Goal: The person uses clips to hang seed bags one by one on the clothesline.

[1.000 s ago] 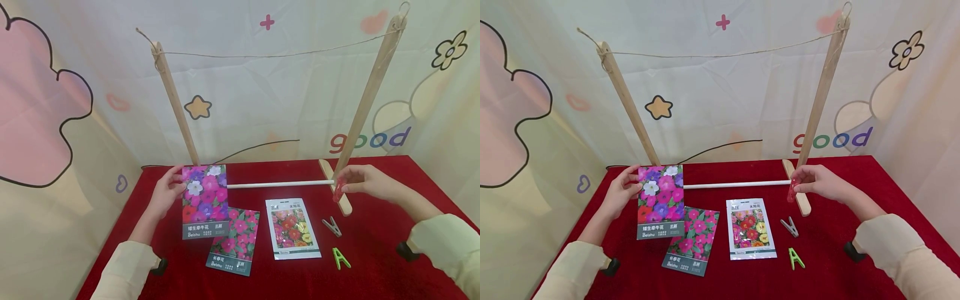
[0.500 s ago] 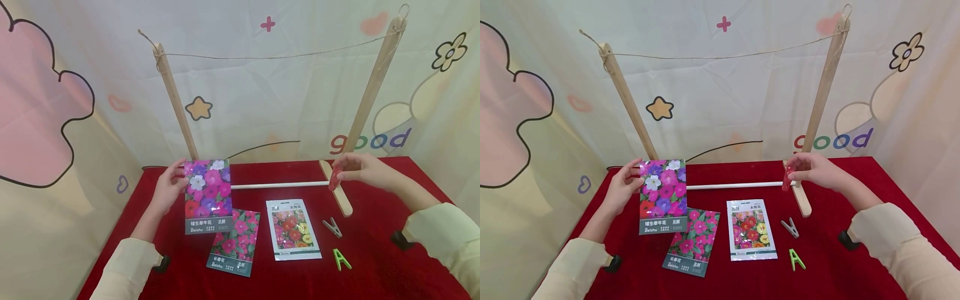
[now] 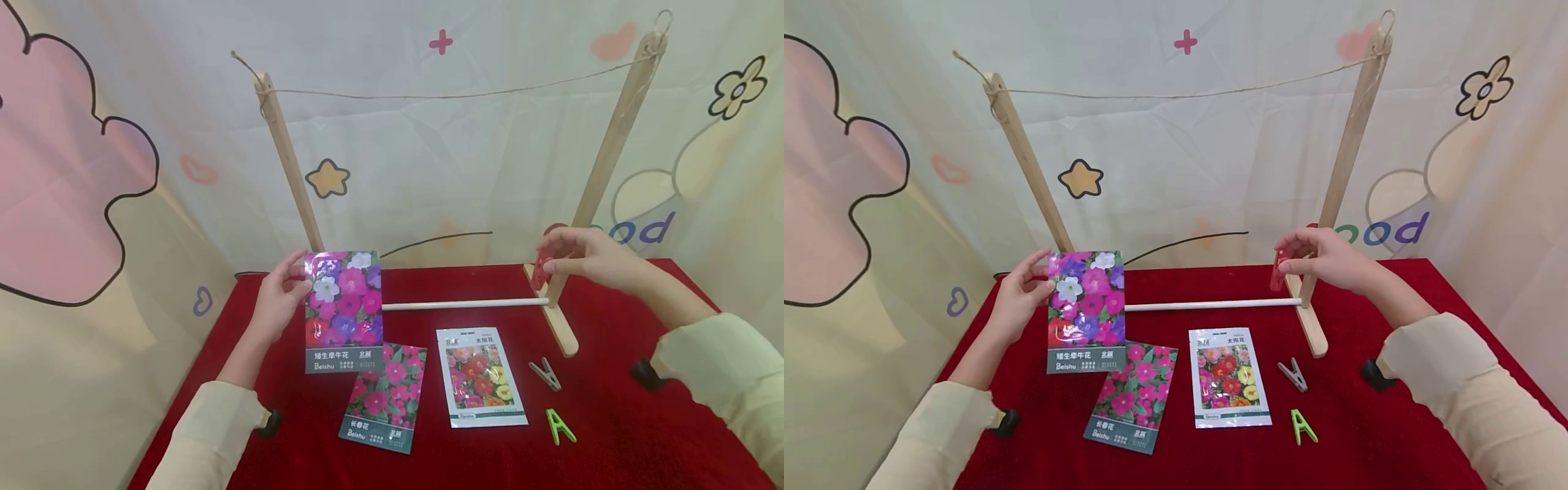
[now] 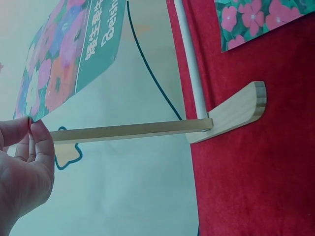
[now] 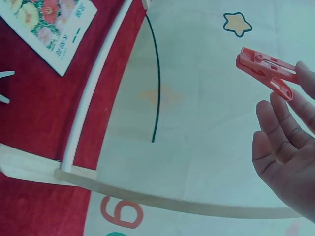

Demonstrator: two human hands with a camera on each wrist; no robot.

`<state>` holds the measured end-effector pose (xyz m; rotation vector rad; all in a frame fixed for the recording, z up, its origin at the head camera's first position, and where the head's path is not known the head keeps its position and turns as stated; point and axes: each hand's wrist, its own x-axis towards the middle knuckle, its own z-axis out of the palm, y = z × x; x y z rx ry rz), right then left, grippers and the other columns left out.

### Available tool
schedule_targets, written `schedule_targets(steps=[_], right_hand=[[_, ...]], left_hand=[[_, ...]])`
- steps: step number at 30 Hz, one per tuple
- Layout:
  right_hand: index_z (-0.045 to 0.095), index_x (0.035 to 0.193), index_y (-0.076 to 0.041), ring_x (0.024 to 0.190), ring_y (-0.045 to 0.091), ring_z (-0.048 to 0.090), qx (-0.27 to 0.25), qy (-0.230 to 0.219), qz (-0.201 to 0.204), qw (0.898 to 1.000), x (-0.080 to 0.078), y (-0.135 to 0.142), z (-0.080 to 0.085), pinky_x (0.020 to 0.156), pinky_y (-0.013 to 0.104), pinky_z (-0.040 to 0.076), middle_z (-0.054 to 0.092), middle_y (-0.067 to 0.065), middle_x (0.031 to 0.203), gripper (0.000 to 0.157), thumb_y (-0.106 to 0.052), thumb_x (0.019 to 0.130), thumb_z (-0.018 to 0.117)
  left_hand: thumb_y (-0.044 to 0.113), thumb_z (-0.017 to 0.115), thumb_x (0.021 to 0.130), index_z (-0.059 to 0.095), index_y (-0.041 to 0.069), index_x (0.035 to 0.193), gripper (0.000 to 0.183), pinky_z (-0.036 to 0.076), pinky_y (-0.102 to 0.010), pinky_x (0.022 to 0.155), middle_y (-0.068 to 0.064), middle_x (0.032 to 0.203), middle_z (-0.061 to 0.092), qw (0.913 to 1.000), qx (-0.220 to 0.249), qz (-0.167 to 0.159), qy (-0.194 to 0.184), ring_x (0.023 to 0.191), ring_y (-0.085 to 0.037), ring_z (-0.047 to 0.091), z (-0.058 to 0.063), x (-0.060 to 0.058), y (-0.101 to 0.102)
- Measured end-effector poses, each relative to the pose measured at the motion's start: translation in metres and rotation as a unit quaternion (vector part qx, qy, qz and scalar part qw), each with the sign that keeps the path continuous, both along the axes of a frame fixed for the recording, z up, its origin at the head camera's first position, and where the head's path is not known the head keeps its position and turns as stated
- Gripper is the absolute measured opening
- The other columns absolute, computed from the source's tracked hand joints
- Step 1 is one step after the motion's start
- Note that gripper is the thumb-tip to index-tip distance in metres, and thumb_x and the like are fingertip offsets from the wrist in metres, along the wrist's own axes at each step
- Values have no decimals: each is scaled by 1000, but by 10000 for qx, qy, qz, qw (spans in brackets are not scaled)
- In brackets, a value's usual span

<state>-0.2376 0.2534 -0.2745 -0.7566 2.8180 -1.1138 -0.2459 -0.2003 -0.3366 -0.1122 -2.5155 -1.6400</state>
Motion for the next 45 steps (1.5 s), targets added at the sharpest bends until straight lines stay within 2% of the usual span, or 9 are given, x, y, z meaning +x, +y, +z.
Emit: schedule_targets(steps=[5,13,21,25,28,32,34,41,45], right_hand=[[51,110,-5,83,4,56,-26,183,55,9998,-1,-4,8,68,24,50,60,6,94,29,-17,84,59],[51,113,-5,83,1,57,-103,57,-304,9995,-3,-11,21,70,23,49,61,9,96,34,-16,83,60],[48,115,-2,82,1,58,-285,96,-33,9995,-8,-18,35,67,21,52,61,13,96,33,-11,85,57],[49,116,-3,81,-2,56,-225,240,-78,9994,-12,-22,42,64,22,51,62,12,96,32,-9,85,56],[50,116,-2,80,-1,56,-198,349,-102,9991,-13,-24,47,62,22,50,62,11,94,32,-8,85,56],[51,115,-4,82,2,56,-134,422,-175,9989,-14,-27,54,63,21,49,62,4,92,31,-11,85,56],[51,115,-6,83,2,56,-67,468,-220,9986,-14,-28,56,64,21,48,61,2,92,31,-12,86,56],[50,117,-5,81,-1,54,-16,560,-281,9980,-13,-33,64,64,18,47,60,11,97,32,-13,86,55],[51,117,-7,80,-2,53,26,640,-367,9973,-13,-36,68,66,17,45,60,10,97,32,-14,86,55]], left_hand=[[13,51,89,34,28,135,51,50,-32,80,-10,118,46,9999,84,-22,72,103,-22,50,4,-1,2],[15,51,89,33,29,135,51,50,-33,79,-10,118,46,9998,91,-60,173,102,-23,51,14,-1,6],[14,51,88,35,31,134,51,51,-28,77,-9,117,47,9993,212,-47,293,101,-23,52,21,-3,10],[14,51,89,36,32,134,51,51,-27,76,-8,117,47,9991,250,-58,345,102,-23,51,24,-4,11],[13,50,89,35,32,134,51,50,-32,79,-8,118,46,9988,325,-48,349,103,-23,50,26,-4,12],[13,50,89,35,32,134,51,49,-37,82,-9,118,46,9986,391,-33,360,103,-23,50,28,-6,14],[13,50,89,36,33,134,51,50,-35,82,-9,118,46,9985,394,-31,374,103,-23,51,29,-7,14],[12,50,89,36,32,133,51,50,-32,80,-8,120,45,9980,478,-24,404,104,-23,51,33,-9,17],[12,50,89,37,32,133,50,50,-32,79,-9,119,45,9974,546,11,461,103,-22,51,36,-10,20]])
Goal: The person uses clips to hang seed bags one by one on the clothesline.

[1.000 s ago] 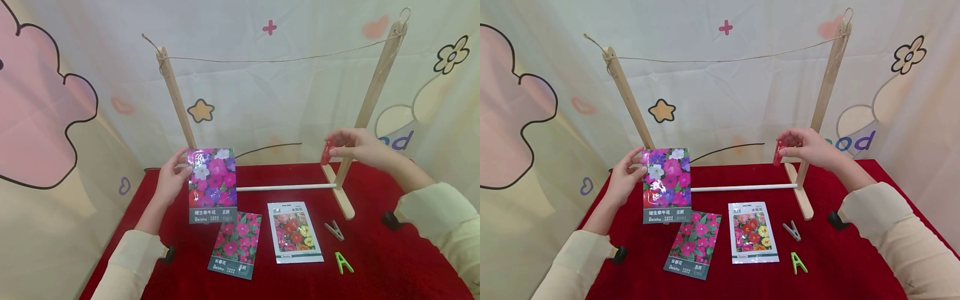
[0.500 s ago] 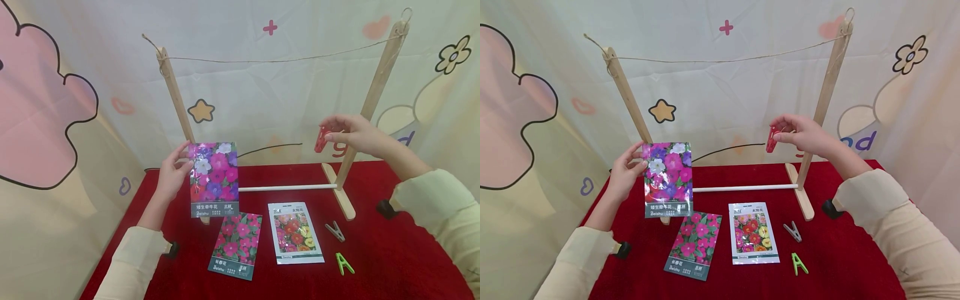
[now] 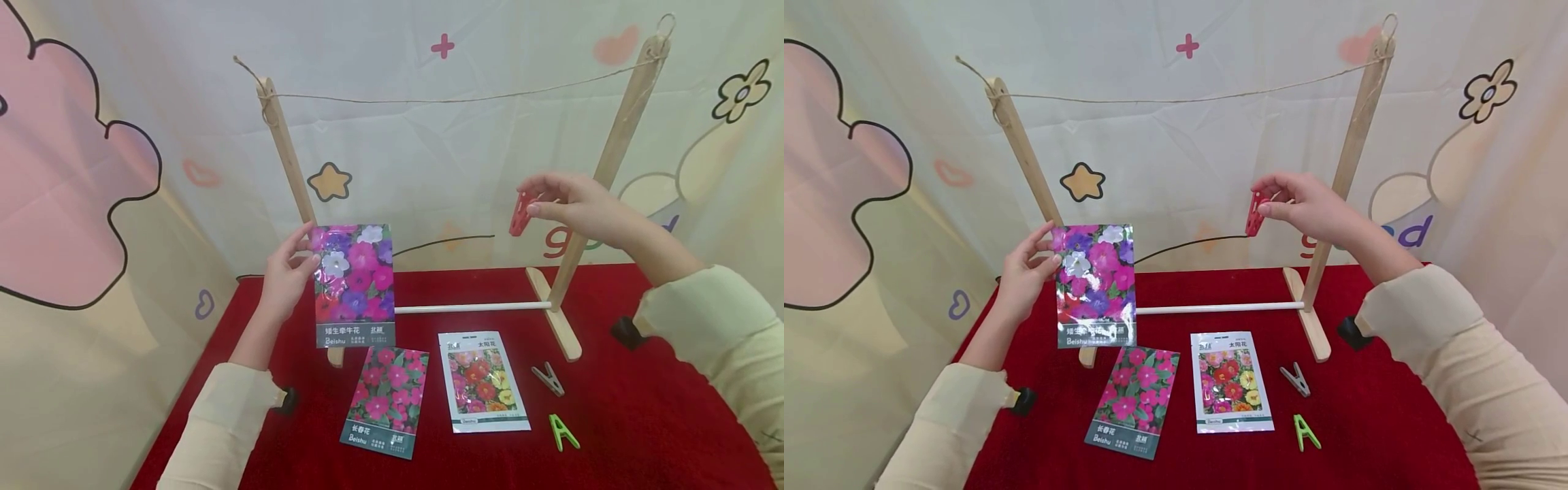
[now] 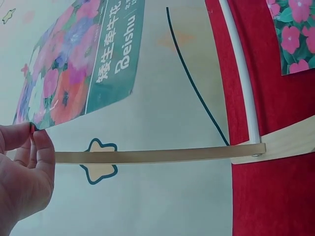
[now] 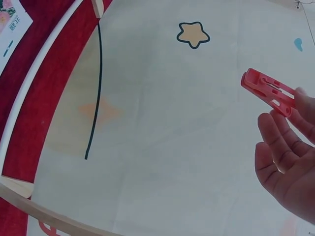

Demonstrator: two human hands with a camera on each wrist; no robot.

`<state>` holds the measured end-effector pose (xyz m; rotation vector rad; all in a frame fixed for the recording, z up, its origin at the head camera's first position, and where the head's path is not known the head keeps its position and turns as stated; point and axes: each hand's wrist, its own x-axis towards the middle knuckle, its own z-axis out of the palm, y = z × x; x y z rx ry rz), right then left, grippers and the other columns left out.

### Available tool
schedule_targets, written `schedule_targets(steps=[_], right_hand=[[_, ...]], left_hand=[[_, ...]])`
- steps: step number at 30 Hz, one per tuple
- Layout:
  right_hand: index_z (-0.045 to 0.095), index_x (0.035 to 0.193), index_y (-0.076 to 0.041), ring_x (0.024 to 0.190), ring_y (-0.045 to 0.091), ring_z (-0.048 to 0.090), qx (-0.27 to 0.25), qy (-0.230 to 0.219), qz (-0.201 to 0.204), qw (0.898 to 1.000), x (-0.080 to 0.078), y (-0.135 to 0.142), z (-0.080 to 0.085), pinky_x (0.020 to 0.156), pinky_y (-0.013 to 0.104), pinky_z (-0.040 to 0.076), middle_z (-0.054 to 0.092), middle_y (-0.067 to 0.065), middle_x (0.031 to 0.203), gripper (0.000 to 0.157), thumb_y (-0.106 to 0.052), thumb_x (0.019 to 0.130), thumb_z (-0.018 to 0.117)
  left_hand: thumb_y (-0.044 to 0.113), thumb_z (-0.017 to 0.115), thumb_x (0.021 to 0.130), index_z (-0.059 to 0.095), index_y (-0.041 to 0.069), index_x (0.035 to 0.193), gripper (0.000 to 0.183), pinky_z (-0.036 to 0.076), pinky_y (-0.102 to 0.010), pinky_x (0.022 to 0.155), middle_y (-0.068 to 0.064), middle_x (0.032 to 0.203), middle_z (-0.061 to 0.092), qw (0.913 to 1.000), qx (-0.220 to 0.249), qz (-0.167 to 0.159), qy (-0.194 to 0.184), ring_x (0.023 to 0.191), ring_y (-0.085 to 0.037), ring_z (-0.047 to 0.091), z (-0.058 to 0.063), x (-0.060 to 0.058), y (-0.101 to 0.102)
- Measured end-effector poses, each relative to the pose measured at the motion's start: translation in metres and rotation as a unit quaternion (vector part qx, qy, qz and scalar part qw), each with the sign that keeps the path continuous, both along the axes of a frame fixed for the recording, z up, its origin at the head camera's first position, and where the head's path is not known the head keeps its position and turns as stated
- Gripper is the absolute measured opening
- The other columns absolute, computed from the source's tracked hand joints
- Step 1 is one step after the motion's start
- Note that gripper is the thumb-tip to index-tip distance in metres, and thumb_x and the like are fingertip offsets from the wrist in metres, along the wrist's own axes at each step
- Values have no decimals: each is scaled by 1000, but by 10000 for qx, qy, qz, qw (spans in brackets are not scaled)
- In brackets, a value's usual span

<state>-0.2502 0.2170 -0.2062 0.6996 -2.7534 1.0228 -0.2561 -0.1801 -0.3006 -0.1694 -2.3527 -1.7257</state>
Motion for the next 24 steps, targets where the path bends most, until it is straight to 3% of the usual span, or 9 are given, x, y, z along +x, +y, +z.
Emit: schedule_targets(steps=[15,24], right_hand=[[52,118,-7,81,-5,52,-12,228,-101,9997,0,-12,17,70,10,42,60,11,101,35,-19,85,57],[53,118,-8,83,-7,53,-4,290,-45,9996,0,-19,29,72,9,41,62,11,101,35,-18,86,57]], left_hand=[[12,49,89,36,29,134,50,49,-38,83,-8,116,46,9999,56,-1,95,100,-21,52,11,-6,8],[12,50,89,38,33,132,50,50,-33,80,-8,114,46,9996,125,76,252,101,-20,51,20,-10,14]])
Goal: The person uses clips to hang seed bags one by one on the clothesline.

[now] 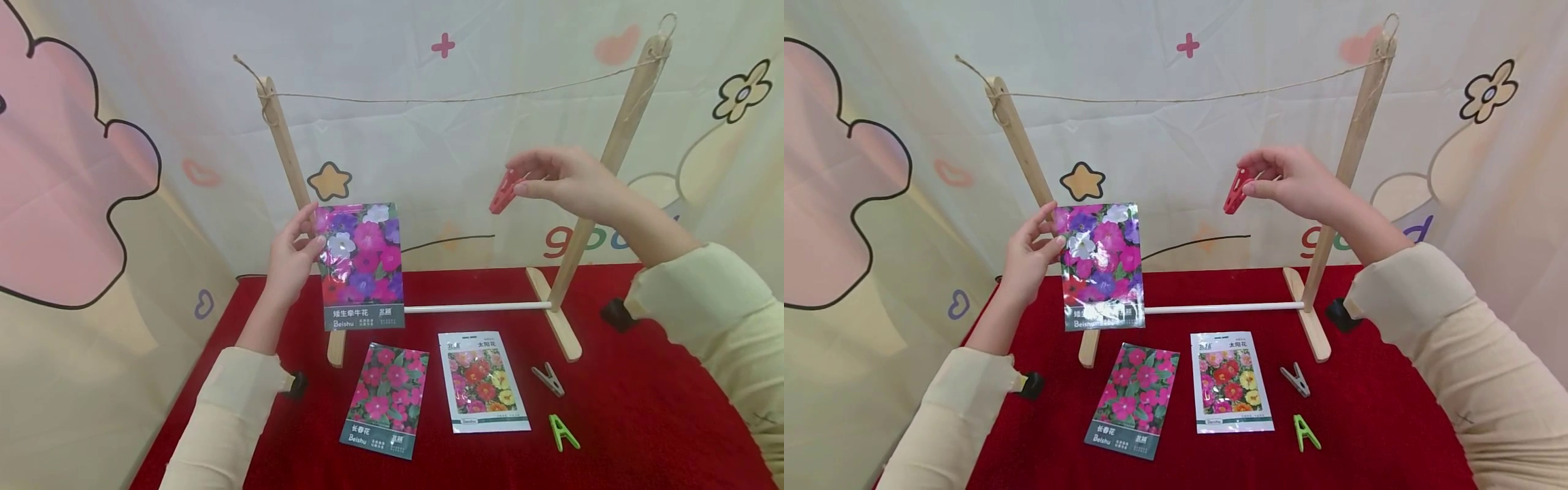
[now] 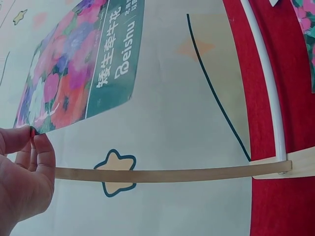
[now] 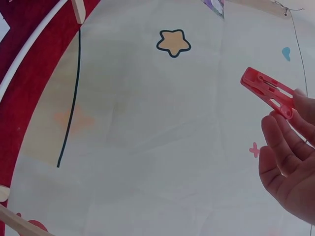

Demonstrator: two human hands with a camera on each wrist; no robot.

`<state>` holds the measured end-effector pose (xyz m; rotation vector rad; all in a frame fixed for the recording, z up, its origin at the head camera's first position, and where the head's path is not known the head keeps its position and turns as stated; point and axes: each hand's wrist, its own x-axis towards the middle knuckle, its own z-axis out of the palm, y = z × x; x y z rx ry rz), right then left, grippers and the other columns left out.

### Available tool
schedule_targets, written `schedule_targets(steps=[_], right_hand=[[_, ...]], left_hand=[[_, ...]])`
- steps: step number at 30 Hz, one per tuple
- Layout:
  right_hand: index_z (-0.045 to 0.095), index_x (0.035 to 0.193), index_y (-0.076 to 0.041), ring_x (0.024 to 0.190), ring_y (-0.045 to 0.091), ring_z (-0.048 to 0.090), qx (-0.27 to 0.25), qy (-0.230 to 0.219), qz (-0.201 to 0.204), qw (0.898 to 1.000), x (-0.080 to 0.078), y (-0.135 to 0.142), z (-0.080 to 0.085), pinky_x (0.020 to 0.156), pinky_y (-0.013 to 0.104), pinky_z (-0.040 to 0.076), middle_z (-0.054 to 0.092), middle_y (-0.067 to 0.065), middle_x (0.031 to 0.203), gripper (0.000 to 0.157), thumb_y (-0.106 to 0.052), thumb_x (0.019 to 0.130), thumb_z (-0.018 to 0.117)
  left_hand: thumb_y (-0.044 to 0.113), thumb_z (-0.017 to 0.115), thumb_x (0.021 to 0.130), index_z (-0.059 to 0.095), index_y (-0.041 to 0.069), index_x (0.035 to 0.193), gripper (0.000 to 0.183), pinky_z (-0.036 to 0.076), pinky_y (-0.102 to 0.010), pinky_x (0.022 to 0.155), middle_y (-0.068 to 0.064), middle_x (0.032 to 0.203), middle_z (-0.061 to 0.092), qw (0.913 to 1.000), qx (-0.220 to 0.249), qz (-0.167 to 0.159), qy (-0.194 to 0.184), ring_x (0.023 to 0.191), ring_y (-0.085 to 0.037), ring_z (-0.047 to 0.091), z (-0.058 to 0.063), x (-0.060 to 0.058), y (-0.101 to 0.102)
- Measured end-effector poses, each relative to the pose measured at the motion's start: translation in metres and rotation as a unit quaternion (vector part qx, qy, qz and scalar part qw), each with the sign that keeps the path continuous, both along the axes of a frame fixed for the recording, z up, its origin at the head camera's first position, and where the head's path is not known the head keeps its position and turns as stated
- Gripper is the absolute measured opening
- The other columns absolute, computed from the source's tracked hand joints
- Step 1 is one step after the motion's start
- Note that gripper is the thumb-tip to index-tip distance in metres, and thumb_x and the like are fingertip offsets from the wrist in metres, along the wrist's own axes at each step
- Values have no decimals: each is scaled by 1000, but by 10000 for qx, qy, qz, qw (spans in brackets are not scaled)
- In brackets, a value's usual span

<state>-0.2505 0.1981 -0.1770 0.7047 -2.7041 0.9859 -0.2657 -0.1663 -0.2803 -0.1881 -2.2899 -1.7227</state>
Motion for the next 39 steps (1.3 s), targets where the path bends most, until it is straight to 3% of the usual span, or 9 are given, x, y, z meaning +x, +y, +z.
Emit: schedule_targets(steps=[12,24,39], right_hand=[[54,117,-8,83,-1,53,-20,235,-34,9997,-4,-9,16,72,13,40,63,1,92,34,-22,85,57],[54,115,-6,82,4,52,-244,314,-11,9992,-6,-17,30,70,14,39,60,-11,83,34,-22,85,57],[54,114,-4,79,4,51,-474,620,39,9969,-8,-32,50,69,15,37,57,-14,79,32,-18,85,57]], left_hand=[[11,48,89,38,32,133,50,49,-33,82,-8,117,44,9996,74,4,257,106,-22,49,12,-2,5],[12,50,89,37,40,131,52,50,-32,81,-5,118,47,9987,252,-49,452,102,-18,51,25,-1,12],[5,49,88,43,21,125,41,51,-22,72,0,98,48,9935,724,-111,876,87,-15,54,40,-3,22]])
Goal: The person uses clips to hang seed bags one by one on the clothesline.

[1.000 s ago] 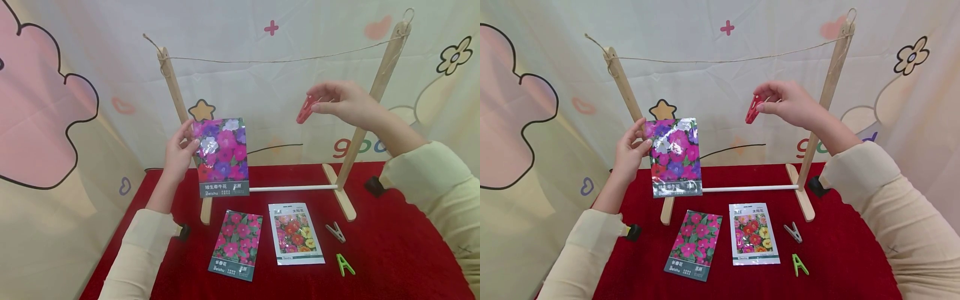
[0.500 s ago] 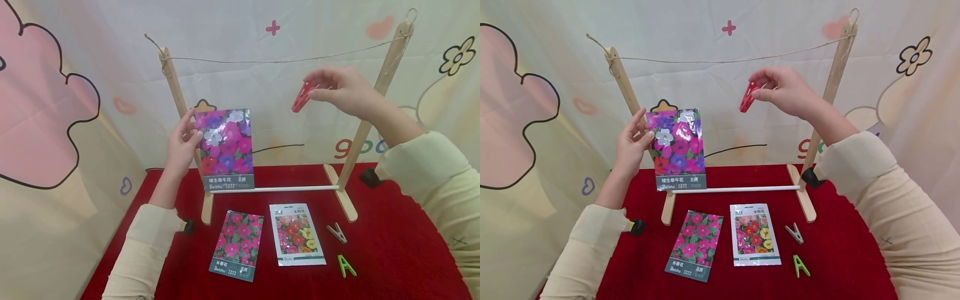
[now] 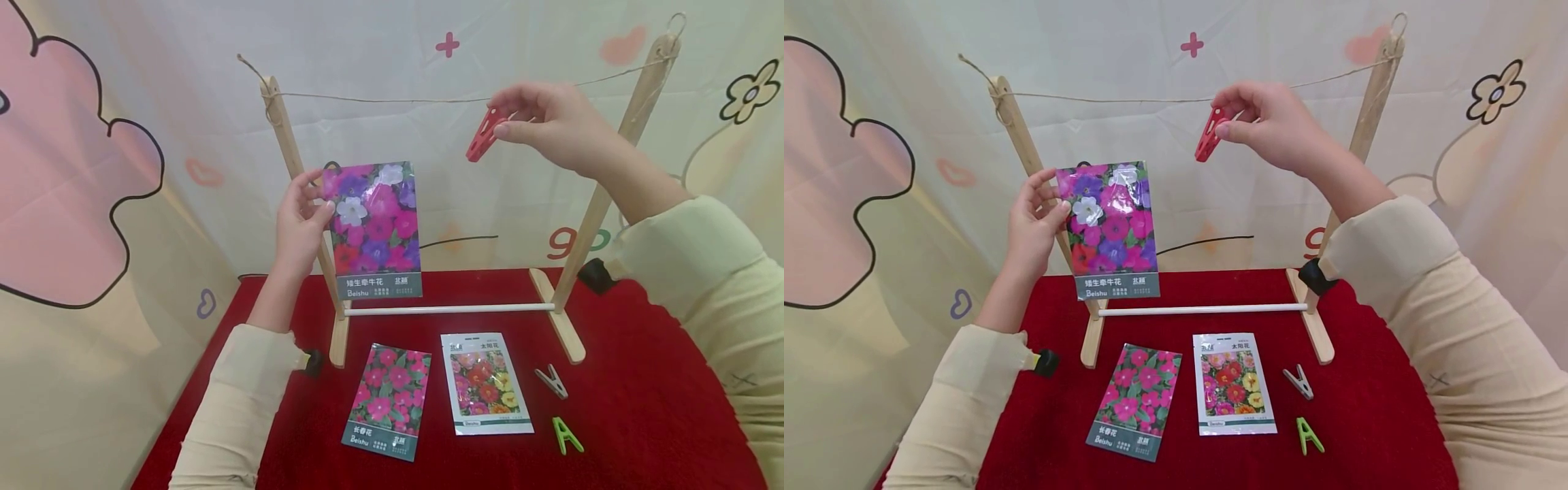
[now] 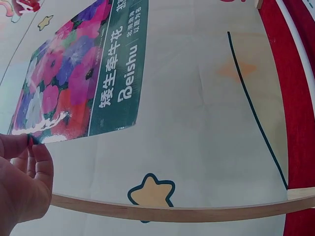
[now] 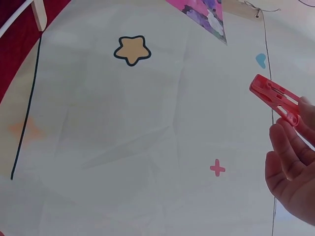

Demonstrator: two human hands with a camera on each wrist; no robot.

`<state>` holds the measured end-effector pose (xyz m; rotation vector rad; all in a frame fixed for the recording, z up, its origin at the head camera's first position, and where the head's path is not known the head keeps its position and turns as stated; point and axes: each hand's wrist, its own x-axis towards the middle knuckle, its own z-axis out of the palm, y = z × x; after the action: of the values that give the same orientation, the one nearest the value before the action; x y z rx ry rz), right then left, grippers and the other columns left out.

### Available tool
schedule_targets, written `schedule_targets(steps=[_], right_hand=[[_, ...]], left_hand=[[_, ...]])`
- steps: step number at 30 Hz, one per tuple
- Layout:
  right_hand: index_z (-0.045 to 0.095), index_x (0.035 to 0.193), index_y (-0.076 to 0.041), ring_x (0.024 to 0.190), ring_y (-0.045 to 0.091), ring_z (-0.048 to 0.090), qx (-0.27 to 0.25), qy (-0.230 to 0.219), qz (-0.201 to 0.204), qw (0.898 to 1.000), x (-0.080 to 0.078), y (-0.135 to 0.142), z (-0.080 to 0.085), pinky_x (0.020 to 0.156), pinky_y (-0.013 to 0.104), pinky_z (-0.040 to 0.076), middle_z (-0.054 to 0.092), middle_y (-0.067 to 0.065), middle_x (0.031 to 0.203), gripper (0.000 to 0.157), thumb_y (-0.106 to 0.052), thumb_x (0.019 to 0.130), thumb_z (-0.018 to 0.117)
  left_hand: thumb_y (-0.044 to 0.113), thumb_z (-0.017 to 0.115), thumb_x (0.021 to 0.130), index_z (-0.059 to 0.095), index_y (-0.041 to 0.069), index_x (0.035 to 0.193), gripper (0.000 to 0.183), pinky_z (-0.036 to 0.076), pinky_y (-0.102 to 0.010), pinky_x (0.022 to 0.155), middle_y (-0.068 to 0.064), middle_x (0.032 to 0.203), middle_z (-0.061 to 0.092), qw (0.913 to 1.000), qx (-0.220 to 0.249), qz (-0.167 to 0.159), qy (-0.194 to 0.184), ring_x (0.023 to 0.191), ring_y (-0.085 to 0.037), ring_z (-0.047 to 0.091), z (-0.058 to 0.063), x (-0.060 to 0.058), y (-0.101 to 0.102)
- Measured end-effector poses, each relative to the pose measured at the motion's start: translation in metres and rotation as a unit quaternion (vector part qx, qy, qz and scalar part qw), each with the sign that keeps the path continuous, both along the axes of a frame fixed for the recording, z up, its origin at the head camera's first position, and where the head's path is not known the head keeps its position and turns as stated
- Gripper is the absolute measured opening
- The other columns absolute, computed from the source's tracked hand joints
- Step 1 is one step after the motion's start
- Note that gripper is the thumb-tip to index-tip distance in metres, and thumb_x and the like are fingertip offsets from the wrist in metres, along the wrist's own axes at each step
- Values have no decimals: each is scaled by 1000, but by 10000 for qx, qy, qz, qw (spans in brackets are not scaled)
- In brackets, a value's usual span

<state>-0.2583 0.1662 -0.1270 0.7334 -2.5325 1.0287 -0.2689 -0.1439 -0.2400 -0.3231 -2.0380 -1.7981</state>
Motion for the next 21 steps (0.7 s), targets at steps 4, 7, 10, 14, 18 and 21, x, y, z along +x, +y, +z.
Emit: schedule_targets(steps=[4,7,10,14,18,21], right_hand=[[53,116,-5,80,4,51,-88,18,-45,9999,-2,-4,5,70,15,37,57,-14,82,34,-19,85,57],[53,116,-6,81,4,50,-158,20,-98,9998,-3,-6,8,70,15,37,57,-13,83,34,-19,86,56],[53,116,-6,80,5,51,-281,-5,-107,9995,-5,-8,11,70,15,37,56,-13,83,33,-18,85,56],[53,115,-6,81,6,51,-384,-64,-148,9991,-6,-12,15,71,15,37,57,-12,83,32,-17,86,56],[53,116,-9,84,8,50,-296,3,-263,9992,-6,-17,19,73,18,36,57,-7,87,31,-21,87,54],[52,117,-11,87,10,48,-177,101,-371,9991,-7,-21,22,73,19,37,56,-4,92,32,-24,88,52]], left_hand=[[5,49,88,45,21,123,39,50,-22,72,0,100,49,9999,44,24,95,87,-15,53,3,-1,1],[5,49,88,45,21,123,39,51,-22,72,-2,103,50,9998,77,53,161,88,-16,53,5,-2,2],[6,49,88,45,22,123,39,50,-22,73,-3,104,51,9997,100,86,197,89,-16,53,7,-3,2],[7,50,88,45,22,123,38,50,-22,73,-3,104,51,9996,145,125,230,88,-16,53,10,-3,3],[8,49,88,46,23,123,38,50,-23,73,-2,103,51,9993,209,189,258,89,-16,52,13,-3,4],[7,49,88,46,23,123,38,50,-23,74,-1,103,51,9989,285,240,300,89,-16,52,16,-3,4]])
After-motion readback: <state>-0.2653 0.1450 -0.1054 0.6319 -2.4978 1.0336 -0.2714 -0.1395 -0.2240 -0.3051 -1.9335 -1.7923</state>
